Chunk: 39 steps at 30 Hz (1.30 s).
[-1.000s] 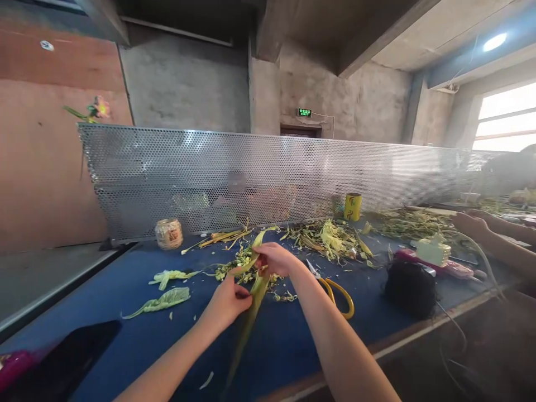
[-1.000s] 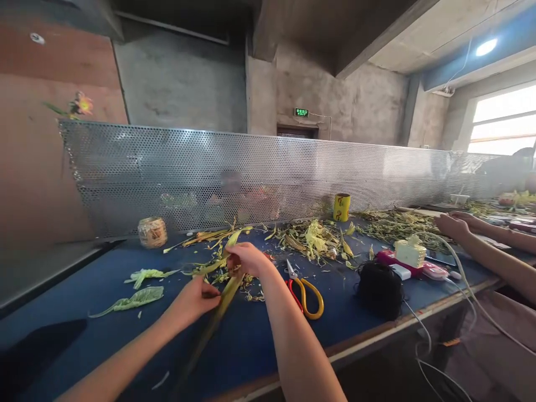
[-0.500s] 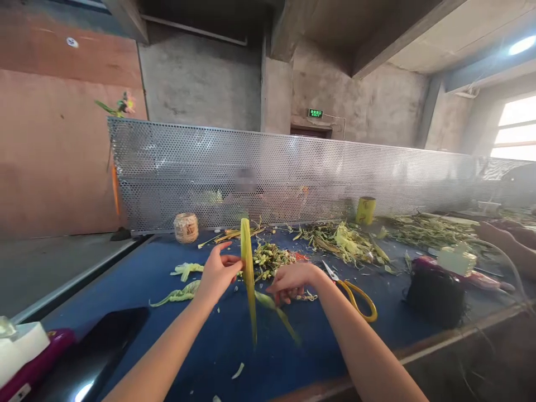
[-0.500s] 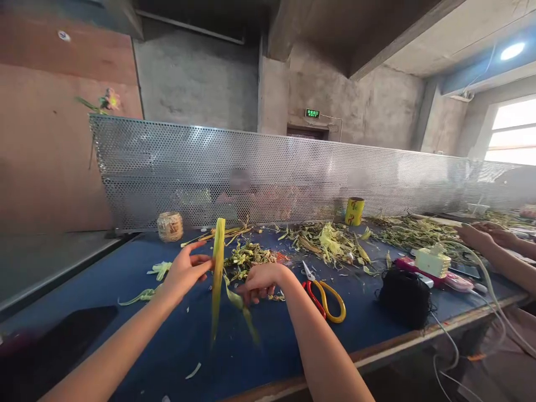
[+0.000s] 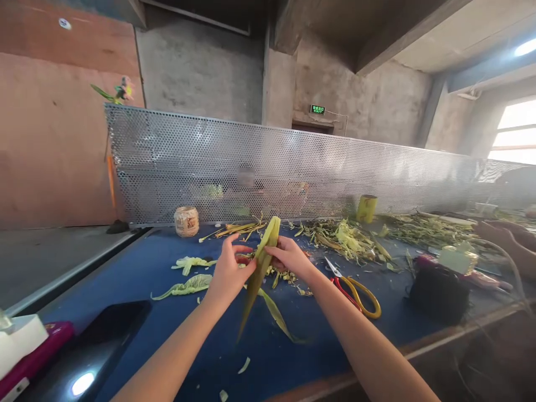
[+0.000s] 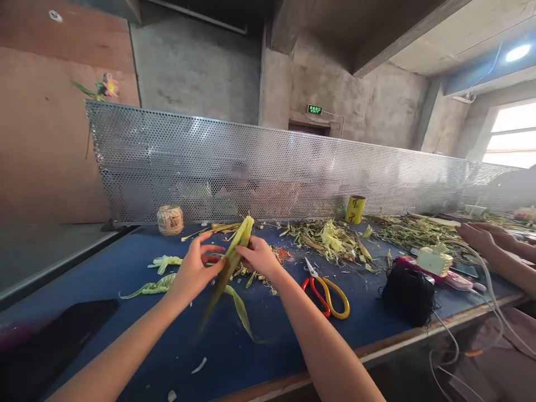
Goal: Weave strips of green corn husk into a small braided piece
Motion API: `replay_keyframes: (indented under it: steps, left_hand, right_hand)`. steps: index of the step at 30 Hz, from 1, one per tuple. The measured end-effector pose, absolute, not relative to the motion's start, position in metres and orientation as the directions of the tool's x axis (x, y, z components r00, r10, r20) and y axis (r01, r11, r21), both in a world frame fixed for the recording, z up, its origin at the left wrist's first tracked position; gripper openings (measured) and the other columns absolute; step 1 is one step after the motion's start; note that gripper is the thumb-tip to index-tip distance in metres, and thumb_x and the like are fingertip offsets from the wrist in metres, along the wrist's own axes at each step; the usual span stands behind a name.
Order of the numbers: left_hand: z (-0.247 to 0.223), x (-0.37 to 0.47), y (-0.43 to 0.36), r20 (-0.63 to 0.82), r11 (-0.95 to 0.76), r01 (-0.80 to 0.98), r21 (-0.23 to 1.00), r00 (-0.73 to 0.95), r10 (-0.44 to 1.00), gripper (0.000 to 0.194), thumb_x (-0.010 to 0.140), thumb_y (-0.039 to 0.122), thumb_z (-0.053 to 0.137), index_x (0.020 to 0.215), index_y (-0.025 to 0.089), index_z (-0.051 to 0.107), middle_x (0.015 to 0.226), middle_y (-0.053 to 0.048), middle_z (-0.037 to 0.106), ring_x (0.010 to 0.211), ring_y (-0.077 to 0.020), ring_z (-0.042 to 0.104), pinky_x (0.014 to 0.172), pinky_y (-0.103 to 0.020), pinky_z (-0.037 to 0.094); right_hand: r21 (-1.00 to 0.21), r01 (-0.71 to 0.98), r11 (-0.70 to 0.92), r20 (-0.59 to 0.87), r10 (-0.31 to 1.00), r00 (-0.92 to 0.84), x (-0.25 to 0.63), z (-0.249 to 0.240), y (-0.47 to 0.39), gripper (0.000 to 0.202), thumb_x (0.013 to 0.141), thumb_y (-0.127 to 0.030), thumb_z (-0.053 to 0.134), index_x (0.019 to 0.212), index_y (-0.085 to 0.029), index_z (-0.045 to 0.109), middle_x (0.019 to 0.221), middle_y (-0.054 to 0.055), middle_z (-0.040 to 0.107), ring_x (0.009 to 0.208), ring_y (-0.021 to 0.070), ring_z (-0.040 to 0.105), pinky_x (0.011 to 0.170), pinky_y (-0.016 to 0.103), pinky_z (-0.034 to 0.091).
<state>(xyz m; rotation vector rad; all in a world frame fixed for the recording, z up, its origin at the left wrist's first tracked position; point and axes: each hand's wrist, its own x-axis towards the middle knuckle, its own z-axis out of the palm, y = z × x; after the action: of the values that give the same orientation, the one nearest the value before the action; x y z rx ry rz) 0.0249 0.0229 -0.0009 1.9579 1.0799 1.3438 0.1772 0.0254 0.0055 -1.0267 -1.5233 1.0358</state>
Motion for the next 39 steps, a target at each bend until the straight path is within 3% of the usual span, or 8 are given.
replay_keyframes:
  steps: [3,5,8,12,18,22,33,39]
  left_hand:
    - [0.004,0.021,0.021,0.756,-0.777,0.495,0.389,0.311,0.576,0.073,0.072,0.016,0.048,0.133,0.020,0.009,0.123,-0.013,0.046,0.101,-0.0221,0.050,0.080,-0.038,0.041]
    - [0.008,0.019,0.018,0.769,-0.819,0.562,0.112,0.474,0.430,0.069,0.076,0.009,0.041,0.135,0.024,0.008,0.123,-0.009,0.050,0.113,-0.0230,0.039,0.089,-0.041,0.031]
    - [0.013,0.017,0.013,0.709,-0.774,0.632,-0.038,0.563,0.425,0.066,0.079,0.009,0.037,0.135,0.026,0.008,0.114,-0.005,0.058,0.113,-0.0242,0.038,0.088,-0.043,0.026]
    - [0.016,0.017,0.013,0.715,-0.750,0.660,-0.043,0.544,0.438,0.063,0.082,0.020,0.041,0.136,0.023,0.008,0.107,-0.006,0.062,0.111,-0.0253,0.040,0.085,-0.043,0.026]
    - [0.020,0.019,0.012,0.790,-0.756,0.615,0.225,0.339,0.511,0.061,0.074,0.024,0.052,0.129,0.021,0.026,0.093,-0.004,0.063,0.098,-0.0202,0.052,0.087,-0.039,0.031]
    - [0.020,0.018,0.014,0.818,-0.752,0.552,0.360,0.200,0.539,0.069,0.068,0.017,0.053,0.129,0.018,0.023,0.107,-0.009,0.057,0.092,-0.0194,0.053,0.082,-0.038,0.038]
    - [0.019,0.017,0.011,0.786,-0.882,0.453,0.129,0.496,0.369,0.075,0.076,0.011,0.042,0.136,0.025,0.000,0.122,-0.008,0.051,0.115,-0.0218,0.040,0.094,-0.044,0.030]
    - [0.019,0.016,0.007,0.765,-0.821,0.503,0.270,0.405,0.500,0.066,0.075,0.013,0.043,0.134,0.025,0.016,0.112,-0.005,0.058,0.107,-0.0194,0.047,0.088,-0.036,0.038]
  right_hand:
    - [-0.980,0.016,0.196,0.189,0.961,-0.200,0.174,0.008,0.021,0.017,0.069,-0.027,0.051,0.069,-0.019,0.035,0.040,-0.012,0.029,0.030,0.0020,0.022,0.032,0.015,0.016]
    - [-0.981,0.001,0.194,0.191,0.966,-0.177,0.172,0.010,0.019,0.018,0.070,-0.029,0.050,0.067,-0.020,0.034,0.038,-0.012,0.029,0.029,0.0021,0.022,0.031,0.015,0.016]
    - [-0.976,-0.031,0.214,0.216,0.965,-0.151,0.170,0.012,0.017,0.021,0.074,-0.037,0.046,0.068,-0.020,0.036,0.037,-0.011,0.032,0.028,0.0028,0.022,0.030,0.016,0.015]
    - [-0.971,-0.053,0.234,0.239,0.961,-0.140,0.168,0.014,0.015,0.026,0.076,-0.041,0.043,0.064,-0.019,0.038,0.036,-0.010,0.031,0.027,0.0034,0.024,0.029,0.017,0.015]
    - [-0.969,0.066,0.236,0.231,0.970,-0.079,0.162,0.016,0.008,0.027,0.078,-0.032,0.039,0.056,-0.017,0.039,0.038,-0.009,0.034,0.030,0.0046,0.034,0.033,0.017,0.029]
    - [-0.948,0.184,0.259,0.228,0.958,-0.174,0.164,0.019,0.006,0.034,0.078,-0.020,0.032,0.044,-0.016,0.039,0.032,-0.005,0.037,0.026,0.0051,0.034,0.030,0.017,0.025]
    - [-0.967,0.117,0.225,0.171,0.920,-0.351,0.182,0.019,0.010,0.032,0.068,-0.020,0.034,0.036,-0.017,0.037,0.026,-0.003,0.036,0.022,0.0051,0.029,0.028,0.017,0.022]
    - [-0.972,0.126,0.200,0.156,0.943,-0.294,0.184,0.019,0.009,0.029,0.068,-0.020,0.035,0.039,-0.018,0.033,0.028,-0.005,0.032,0.024,0.0048,0.027,0.028,0.017,0.020]
